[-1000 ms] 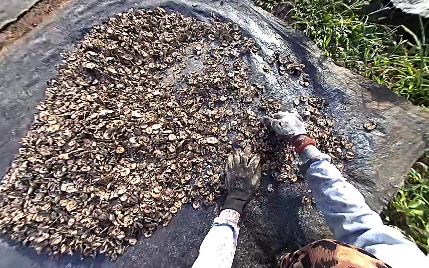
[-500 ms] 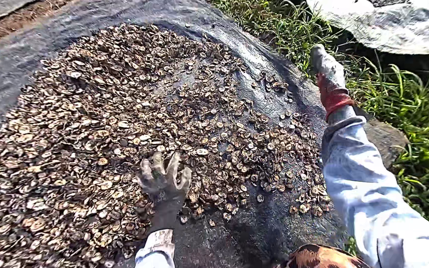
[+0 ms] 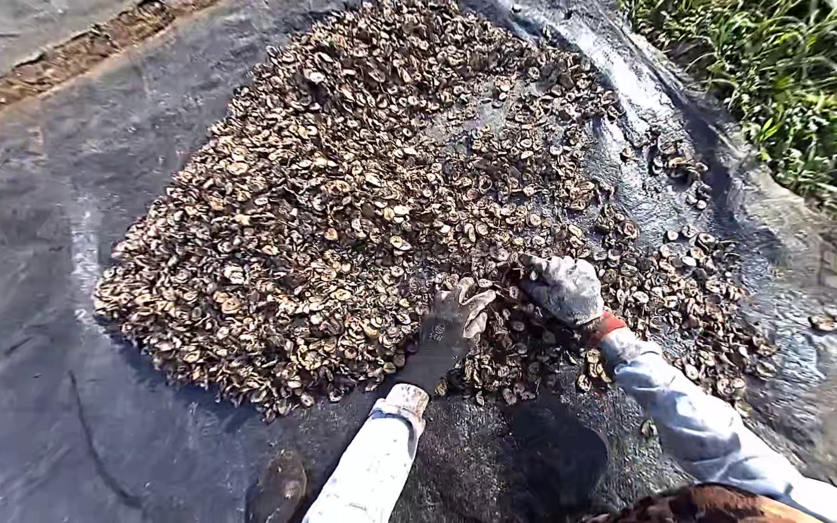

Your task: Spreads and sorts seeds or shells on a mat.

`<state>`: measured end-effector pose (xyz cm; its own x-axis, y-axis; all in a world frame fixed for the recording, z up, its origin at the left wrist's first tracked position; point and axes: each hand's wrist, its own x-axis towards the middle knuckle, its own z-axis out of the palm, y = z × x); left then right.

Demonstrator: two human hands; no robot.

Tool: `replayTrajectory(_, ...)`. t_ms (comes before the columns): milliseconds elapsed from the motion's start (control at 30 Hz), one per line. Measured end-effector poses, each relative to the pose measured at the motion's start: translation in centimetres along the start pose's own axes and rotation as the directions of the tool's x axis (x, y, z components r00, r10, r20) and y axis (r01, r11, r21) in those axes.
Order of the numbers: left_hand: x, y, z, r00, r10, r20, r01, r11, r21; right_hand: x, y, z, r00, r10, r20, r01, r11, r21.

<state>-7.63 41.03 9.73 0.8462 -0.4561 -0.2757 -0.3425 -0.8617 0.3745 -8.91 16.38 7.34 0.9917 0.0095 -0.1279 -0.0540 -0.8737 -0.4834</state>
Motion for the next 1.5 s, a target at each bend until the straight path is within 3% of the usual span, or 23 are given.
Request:
replayTrajectory(67,1.2,-4.0,-2.4,0.990,-0.004,-0.143,0.025,0.990,0.141,4.4,-0.9,-1.2,1.000,-0.012,-0.022,0.011,1.000,-0.020)
replayTrajectory(167,-1.9,-9.0,-4.8,0.906,-0.334,-0.259,0.388,0.901,0.194,10.1,-3.8,0.2,0.995,-0.096,0.015,0.097,0.993,-0.070)
replayTrajectory(200,-3.4,-9.6,-4.6,0.861,-0.448,-0.241,0.492,0.854,0.171,11.3,-5.3,1.5,0.991,-0.126,0.045,0.130,0.988,-0.087)
replayTrajectory(267,-5.8,-8.3,-2.6,0.823,-0.511,-0.250,0.560,0.805,0.198,11.7,-8.3,4.5,0.972,-0.216,0.092,0.223,0.972,-0.077)
replayTrajectory(367,-5.7,-4.5,1.2,0.879,-0.364,-0.307,0.425,0.890,0.163,9.1,-8.4,7.1,0.880,-0.469,0.072,0.470,0.882,-0.003)
replayTrajectory(467,0.2,-3.5,0.7,0.960,-0.278,-0.027,0.276,0.931,0.238,11.5,-4.2,5.4,0.855,-0.518,-0.026,0.516,0.855,-0.057)
replayTrajectory(500,2.9,-3.6,0.2,0.959,-0.271,0.077,0.244,0.936,0.255,13.0,-2.8,4.5,0.888,-0.458,-0.045,0.451,0.885,-0.112)
replayTrajectory(567,7.8,-4.3,-0.2,0.971,-0.219,0.096,0.190,0.950,0.248,15.2,-0.4,2.4,0.975,-0.218,-0.048,0.205,0.960,-0.188)
replayTrajectory(667,14.0,-3.0,-2.3,0.972,-0.212,0.101,0.185,0.955,0.232,15.0,1.9,0.6,0.998,0.058,-0.025,-0.061,0.986,-0.156)
replayTrajectory(800,18.6,-1.8,-3.6,0.996,-0.087,0.012,0.084,0.985,0.153,7.6,0.8,1.6,0.989,0.132,-0.065,-0.139,0.982,-0.125)
replayTrajectory(867,21.9,-0.8,-3.2,0.997,-0.075,-0.027,0.079,0.973,0.217,3.7,-0.6,2.6,0.992,0.106,-0.074,-0.116,0.982,-0.152)
replayTrajectory(933,24.6,0.6,-2.1,1.000,-0.020,0.008,0.017,0.955,0.295,0.9,-1.8,3.1,0.987,0.159,-0.037,-0.163,0.967,-0.195)
replayTrajectory(967,24.8,1.5,-1.7,0.996,0.063,0.066,-0.080,0.946,0.315,-0.4,-2.1,3.2,0.979,0.200,-0.043,-0.204,0.957,-0.205)
replayTrajectory(1033,22.6,2.7,-1.9,0.920,0.313,0.235,-0.370,0.893,0.256,-2.6,-2.6,3.3,0.936,0.346,-0.063,-0.351,0.912,-0.212)
replayTrajectory(1133,18.8,0.1,-2.2,0.692,0.530,0.490,-0.683,0.699,0.209,-4.7,-4.4,3.3,0.821,0.567,-0.067,-0.570,0.804,-0.169)
replayTrajectory(1233,15.8,-5.3,-2.8,0.541,0.616,0.572,-0.819,0.540,0.193,-7.0,-7.4,4.0,0.788,0.616,-0.002,-0.610,0.780,-0.142)
replayTrajectory(1367,11.6,-11.2,-7.4,0.338,0.554,0.761,-0.868,0.497,0.023,-10.4,-14.4,4.8,0.757,0.569,0.321,-0.578,0.813,-0.077)
replayTrajectory(1400,11.3,-12.4,-8.4,0.309,0.558,0.770,-0.876,0.482,0.002,-11.1,-16.5,4.9,0.735,0.548,0.399,-0.580,0.813,-0.050)
replayTrajectory(1433,11.3,-13.6,-9.2,0.332,0.557,0.761,-0.865,0.502,0.011,-11.4,-18.6,4.9,0.711,0.528,0.465,-0.586,0.810,-0.025)
replayTrajectory(1500,11.9,-14.8,-9.9,0.509,0.497,0.703,-0.778,0.616,0.128,-10.8,-22.0,4.5,0.706,0.508,0.493,-0.594,0.804,0.023)
